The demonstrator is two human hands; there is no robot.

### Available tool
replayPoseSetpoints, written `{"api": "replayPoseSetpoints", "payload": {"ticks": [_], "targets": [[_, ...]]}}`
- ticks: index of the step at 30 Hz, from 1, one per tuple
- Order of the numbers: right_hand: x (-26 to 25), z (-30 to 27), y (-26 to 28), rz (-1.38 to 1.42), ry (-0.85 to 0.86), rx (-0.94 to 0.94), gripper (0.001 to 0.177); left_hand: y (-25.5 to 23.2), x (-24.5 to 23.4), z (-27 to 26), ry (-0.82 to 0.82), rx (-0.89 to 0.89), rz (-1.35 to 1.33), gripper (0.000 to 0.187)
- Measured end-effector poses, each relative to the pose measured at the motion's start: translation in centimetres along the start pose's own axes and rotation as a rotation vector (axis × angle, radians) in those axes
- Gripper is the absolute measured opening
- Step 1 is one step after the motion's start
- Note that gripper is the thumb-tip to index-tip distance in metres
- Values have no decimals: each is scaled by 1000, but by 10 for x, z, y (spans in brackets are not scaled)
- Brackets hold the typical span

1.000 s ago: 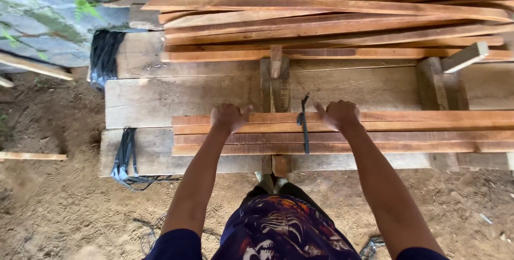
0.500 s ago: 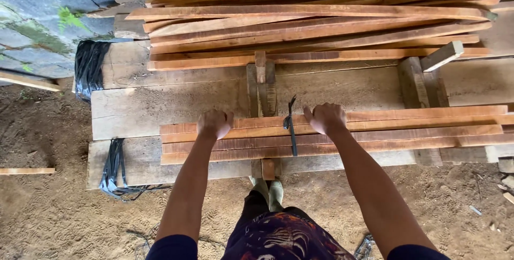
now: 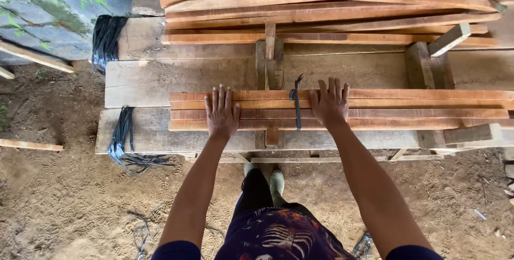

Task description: Bundling thin wooden slats together using plastic ties on a workbench.

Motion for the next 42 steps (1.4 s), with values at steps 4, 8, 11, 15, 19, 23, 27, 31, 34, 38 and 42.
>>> {"api": "replayPoseSetpoints", "payload": {"ticks": [4, 8, 11, 15, 19, 23, 27, 31, 34, 38, 42], "targets": [[-35, -30, 23, 24, 44, 12, 65, -5, -9, -22, -23, 36, -39, 63], [-30, -36, 22, -9, 147, 71, 69, 2, 14, -14, -13, 80, 21, 69], [-24, -30, 22, -38, 165, 90, 69, 5, 14, -11, 32, 110, 77, 77], [1, -26, 15, -79, 181, 156, 68, 4, 15, -16, 25, 185, 27, 85], [50, -11, 15, 15, 240, 262, 83, 8, 21, -17, 2, 255, -16, 89], [31, -15, 94, 95, 670, 351, 132, 15, 19, -32, -86, 457, -87, 85], [74, -15, 166, -47, 894, 7, 120, 59, 30, -39, -20, 524, -85, 77], [4, -70, 265, -11, 866, 73, 128, 121, 13, -62, -5, 430, -72, 75], [34, -80, 295, -17, 593, -60, 127, 153, 15, -78, -31, 384, 28, 94], [22, -90, 298, 63, 529, -69, 112, 174, 12, -102, -23, 353, -82, 93], [31, -90, 294, 98, 518, -49, 105, 180, -42, -122, -45, 331, -335, 70]]}}
Point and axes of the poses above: each hand's wrist, its own z-axis towards the middle knuckle, its own x-axis out of the palm, y = z × x, the point moved 10 cm from there along z, towards the middle knuckle, and after that the axes turned 1 degree about -y, right-handed, at the moved point
